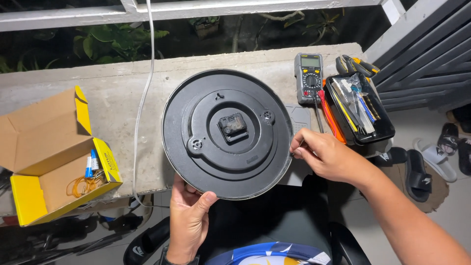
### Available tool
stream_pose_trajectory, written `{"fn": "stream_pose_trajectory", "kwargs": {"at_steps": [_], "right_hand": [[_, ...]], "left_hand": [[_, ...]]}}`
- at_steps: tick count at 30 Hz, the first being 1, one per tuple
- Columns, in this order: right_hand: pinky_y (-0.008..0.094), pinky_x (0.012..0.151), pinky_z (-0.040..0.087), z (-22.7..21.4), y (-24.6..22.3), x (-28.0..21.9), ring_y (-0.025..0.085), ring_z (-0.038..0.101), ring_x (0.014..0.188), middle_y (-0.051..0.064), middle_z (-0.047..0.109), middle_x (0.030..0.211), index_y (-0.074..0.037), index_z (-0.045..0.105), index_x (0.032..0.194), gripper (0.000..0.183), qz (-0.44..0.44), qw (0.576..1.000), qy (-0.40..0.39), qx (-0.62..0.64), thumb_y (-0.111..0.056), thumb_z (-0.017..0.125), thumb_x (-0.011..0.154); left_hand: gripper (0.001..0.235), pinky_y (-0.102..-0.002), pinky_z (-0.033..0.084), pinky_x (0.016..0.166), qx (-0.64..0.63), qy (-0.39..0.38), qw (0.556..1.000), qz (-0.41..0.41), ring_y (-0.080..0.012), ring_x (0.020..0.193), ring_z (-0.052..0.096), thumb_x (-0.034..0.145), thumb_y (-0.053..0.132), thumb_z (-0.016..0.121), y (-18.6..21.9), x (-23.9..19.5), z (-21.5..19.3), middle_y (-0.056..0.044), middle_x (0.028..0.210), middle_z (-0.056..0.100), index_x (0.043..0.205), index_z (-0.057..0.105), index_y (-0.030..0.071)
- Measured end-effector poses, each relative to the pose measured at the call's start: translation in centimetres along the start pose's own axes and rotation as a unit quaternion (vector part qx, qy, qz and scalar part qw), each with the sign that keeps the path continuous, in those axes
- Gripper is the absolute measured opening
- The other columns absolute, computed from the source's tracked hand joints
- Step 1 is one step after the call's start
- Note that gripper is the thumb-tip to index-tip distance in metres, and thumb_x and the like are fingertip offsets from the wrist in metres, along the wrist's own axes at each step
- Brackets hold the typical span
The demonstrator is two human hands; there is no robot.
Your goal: The person removes the back cover of a wall clock, then reattaches the cover. They flip the clock over and attach the hour, minute, and second hands to the central hub, securing them in place.
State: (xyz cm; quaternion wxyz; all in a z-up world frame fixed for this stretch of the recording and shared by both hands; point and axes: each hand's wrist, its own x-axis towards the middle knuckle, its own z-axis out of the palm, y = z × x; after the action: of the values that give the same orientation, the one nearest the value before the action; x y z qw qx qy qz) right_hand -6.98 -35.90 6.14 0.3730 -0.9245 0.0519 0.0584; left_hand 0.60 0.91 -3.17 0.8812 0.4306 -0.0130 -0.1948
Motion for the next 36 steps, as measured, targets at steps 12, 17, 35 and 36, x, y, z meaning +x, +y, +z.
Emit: {"fn": "stream_pose_trajectory", "kwargs": {"at_steps": [12, 17, 35, 36], "right_hand": [[0.026, 0.096, 0.073, 2.3, 1.6, -1.3, 0.012, 0.093, 0.096, 0.004, 0.092, 0.115, -0.010, 0.078, 0.118, 0.022, -0.026, 0.989, 0.127, 0.076, -0.003, 0.061, 0.106], [0.034, 0.097, 0.075, 7.4, 3.5, -2.3, 0.023, 0.088, 0.098, 0.019, 0.085, 0.121, -0.005, 0.069, 0.115, 0.003, -0.031, 0.927, 0.238, 0.287, -0.004, 0.067, 0.113], [0.039, 0.081, 0.052, 5.3, 3.1, 0.2, 0.026, 0.065, 0.085, 0.011, 0.061, 0.085, -0.006, 0.061, 0.116, 0.020, 0.071, 0.754, 0.337, 0.559, 0.004, 0.049, 0.103], [0.033, 0.064, 0.038, 5.1, 3.2, 0.6, 0.023, 0.056, 0.073, 0.008, 0.053, 0.079, -0.006, 0.060, 0.109, 0.023, 0.084, 0.769, 0.325, 0.544, 0.005, 0.045, 0.095]], "left_hand": [[0.090, -0.055, 0.074, 0.101, -0.012, 0.011, 1.000, -0.015, -0.0245, 0.109, 0.081, 0.091, 0.011, 0.091, 1.3, 0.7, 0.8, -0.004, 0.104, 0.076, 0.171, 0.051, 0.017], [0.092, -0.056, 0.073, 0.102, -0.015, 0.018, 1.000, -0.015, -0.0275, 0.114, 0.082, 0.090, 0.012, 0.092, 1.2, 0.8, 0.7, -0.007, 0.111, 0.080, 0.172, 0.052, 0.017], [0.069, -0.042, 0.072, 0.088, -0.089, 0.037, 0.995, -0.019, -0.0222, 0.116, 0.077, 0.096, 0.015, 0.089, -0.6, 1.9, -1.9, 0.000, 0.123, 0.076, 0.160, 0.064, 0.024], [0.065, -0.045, 0.072, 0.089, -0.095, 0.035, 0.995, -0.021, -0.0275, 0.125, 0.076, 0.097, 0.013, 0.087, -0.4, 1.9, -1.8, -0.004, 0.138, 0.077, 0.158, 0.064, 0.023]]}}
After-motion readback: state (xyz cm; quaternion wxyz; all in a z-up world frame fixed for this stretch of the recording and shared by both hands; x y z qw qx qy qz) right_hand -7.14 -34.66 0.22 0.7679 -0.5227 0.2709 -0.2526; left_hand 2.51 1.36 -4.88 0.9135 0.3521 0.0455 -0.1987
